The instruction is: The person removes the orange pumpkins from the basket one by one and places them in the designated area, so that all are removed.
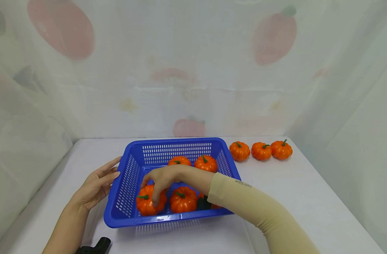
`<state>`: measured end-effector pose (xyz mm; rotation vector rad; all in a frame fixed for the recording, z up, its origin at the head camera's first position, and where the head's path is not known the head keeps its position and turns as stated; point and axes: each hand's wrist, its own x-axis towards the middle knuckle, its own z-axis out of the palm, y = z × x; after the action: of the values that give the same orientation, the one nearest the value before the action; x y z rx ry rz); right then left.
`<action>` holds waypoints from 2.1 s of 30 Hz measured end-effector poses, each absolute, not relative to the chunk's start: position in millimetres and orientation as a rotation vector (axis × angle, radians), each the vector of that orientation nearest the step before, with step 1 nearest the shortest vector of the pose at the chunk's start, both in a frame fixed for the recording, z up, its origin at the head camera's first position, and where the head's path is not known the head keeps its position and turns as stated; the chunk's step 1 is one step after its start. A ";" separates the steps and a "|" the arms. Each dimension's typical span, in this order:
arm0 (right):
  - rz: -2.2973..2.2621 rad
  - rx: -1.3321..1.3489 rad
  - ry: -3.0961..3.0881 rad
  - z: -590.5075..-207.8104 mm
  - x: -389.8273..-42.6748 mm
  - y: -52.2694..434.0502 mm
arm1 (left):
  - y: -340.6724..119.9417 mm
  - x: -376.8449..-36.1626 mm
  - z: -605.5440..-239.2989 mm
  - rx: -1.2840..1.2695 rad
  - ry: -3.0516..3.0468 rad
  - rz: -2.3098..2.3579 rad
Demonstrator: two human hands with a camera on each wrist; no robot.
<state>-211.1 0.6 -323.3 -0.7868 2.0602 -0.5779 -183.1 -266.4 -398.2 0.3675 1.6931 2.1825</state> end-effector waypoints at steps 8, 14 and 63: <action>-0.613 -0.857 2.057 -306.4 -218.9 11.1 | -266.3 -183.3 -398.7 0.376 1.683 2.183; -0.632 -0.908 2.088 -295.6 -227.4 22.5 | -266.1 -183.1 -398.2 0.372 1.682 2.189; -1.303 -0.726 1.980 -266.3 -270.8 209.4 | -271.2 -181.9 -396.5 0.362 1.729 2.170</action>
<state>-270.8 209.4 -266.3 -0.7263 1.9799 -1.3028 -181.9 -271.2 -396.5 0.3620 1.7287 2.1700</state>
